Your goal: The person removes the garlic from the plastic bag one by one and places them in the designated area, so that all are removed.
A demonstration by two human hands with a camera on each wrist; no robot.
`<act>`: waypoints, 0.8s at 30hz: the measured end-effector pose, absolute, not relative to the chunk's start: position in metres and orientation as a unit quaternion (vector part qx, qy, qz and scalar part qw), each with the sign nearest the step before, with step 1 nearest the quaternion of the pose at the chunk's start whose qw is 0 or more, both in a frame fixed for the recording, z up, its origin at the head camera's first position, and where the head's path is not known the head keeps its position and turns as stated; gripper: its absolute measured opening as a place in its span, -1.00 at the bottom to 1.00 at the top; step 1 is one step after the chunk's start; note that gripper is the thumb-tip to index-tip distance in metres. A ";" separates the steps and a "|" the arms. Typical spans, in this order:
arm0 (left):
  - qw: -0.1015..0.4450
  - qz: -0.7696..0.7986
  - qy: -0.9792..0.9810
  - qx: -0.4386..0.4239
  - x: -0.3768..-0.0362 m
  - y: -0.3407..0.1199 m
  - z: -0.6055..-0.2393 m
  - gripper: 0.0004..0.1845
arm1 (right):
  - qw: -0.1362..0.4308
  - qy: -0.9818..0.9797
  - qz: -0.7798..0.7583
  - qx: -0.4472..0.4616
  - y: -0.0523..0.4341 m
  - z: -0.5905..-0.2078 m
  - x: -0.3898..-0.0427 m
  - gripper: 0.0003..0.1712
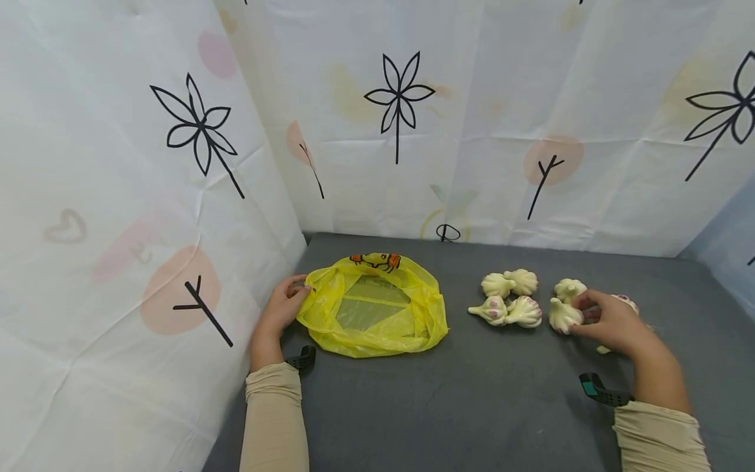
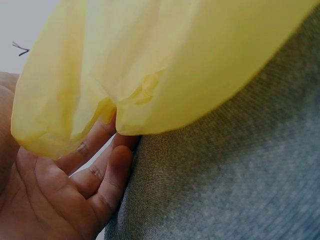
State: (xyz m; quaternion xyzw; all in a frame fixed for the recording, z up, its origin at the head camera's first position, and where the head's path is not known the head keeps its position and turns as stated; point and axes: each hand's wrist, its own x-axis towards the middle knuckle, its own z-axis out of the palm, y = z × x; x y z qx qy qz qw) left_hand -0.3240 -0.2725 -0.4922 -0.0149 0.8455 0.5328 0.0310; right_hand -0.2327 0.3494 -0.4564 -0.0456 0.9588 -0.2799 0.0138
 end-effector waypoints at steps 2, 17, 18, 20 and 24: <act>0.031 0.534 0.845 -0.018 -0.323 -0.272 -0.492 -0.48 | 0.016 0.959 -0.278 -0.046 0.349 -0.456 -0.232 -0.38; 0.034 0.531 0.846 -0.022 -0.322 -0.271 -0.492 -0.46 | 0.025 0.962 -0.265 -0.052 0.347 -0.451 -0.228 -0.38; 0.033 0.533 0.845 -0.022 -0.322 -0.271 -0.493 -0.46 | 0.024 0.963 -0.265 -0.054 0.346 -0.450 -0.228 -0.39; 0.031 0.535 0.844 -0.023 -0.323 -0.271 -0.493 -0.47 | 0.023 0.963 -0.262 -0.056 0.346 -0.449 -0.227 -0.40; 0.032 0.536 0.843 -0.021 -0.323 -0.270 -0.492 -0.47 | 0.019 0.966 -0.251 -0.061 0.344 -0.445 -0.227 -0.40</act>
